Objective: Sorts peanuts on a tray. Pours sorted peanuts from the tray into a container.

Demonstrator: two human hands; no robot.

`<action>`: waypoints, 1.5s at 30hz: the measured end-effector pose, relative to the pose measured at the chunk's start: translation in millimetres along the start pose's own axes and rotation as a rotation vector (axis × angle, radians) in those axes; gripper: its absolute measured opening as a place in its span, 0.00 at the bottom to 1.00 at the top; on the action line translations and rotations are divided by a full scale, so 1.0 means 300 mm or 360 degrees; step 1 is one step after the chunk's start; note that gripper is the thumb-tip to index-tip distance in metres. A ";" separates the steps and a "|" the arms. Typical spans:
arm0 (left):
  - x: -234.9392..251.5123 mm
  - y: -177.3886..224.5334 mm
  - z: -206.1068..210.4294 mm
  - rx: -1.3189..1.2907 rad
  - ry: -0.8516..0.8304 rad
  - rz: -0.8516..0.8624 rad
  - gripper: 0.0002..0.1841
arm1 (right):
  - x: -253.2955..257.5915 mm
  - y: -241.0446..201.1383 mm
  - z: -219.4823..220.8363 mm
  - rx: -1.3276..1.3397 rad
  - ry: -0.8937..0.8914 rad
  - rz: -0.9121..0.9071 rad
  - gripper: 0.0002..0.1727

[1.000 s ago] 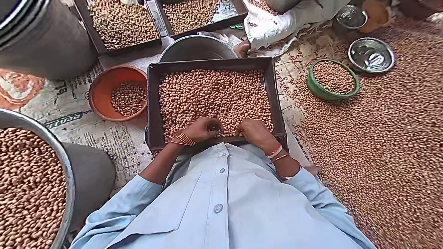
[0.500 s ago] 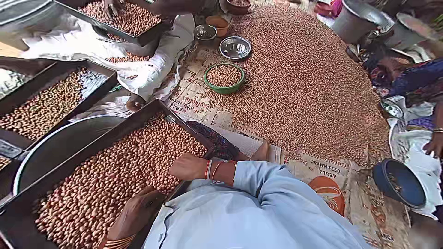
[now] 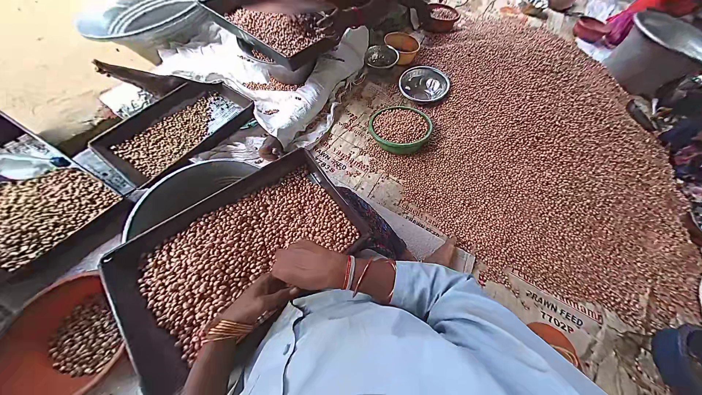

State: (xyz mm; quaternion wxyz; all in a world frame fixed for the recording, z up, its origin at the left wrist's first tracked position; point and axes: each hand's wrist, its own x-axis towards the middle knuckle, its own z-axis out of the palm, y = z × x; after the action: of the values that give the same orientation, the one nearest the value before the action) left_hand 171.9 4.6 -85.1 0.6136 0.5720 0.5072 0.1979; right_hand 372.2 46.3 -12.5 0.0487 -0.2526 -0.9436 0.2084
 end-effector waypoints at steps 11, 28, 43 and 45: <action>-0.011 0.032 -0.088 0.0073 -0.0165 -0.0105 0.06 | 0.035 0.004 -0.014 0.0273 -0.0166 0.0151 0.15; 0.004 0.157 -0.123 0.1296 0.0788 -0.0848 0.21 | -0.078 0.329 -0.139 0.0087 0.0252 0.0868 0.11; -0.011 0.106 -0.124 0.0859 0.1159 0.0093 0.13 | 0.294 0.431 -0.067 -0.0098 0.0002 0.0754 0.10; 0.001 0.089 -0.086 0.0863 0.1090 0.0163 0.08 | 0.292 0.437 -0.059 -0.0075 -0.0003 0.0768 0.10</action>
State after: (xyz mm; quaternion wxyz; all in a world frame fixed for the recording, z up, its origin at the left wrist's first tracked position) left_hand 159.2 25.0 -56.7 0.2271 0.6381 0.6859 0.2661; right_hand 359.6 199.2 -52.3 -0.0093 -0.4715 -0.8606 0.1920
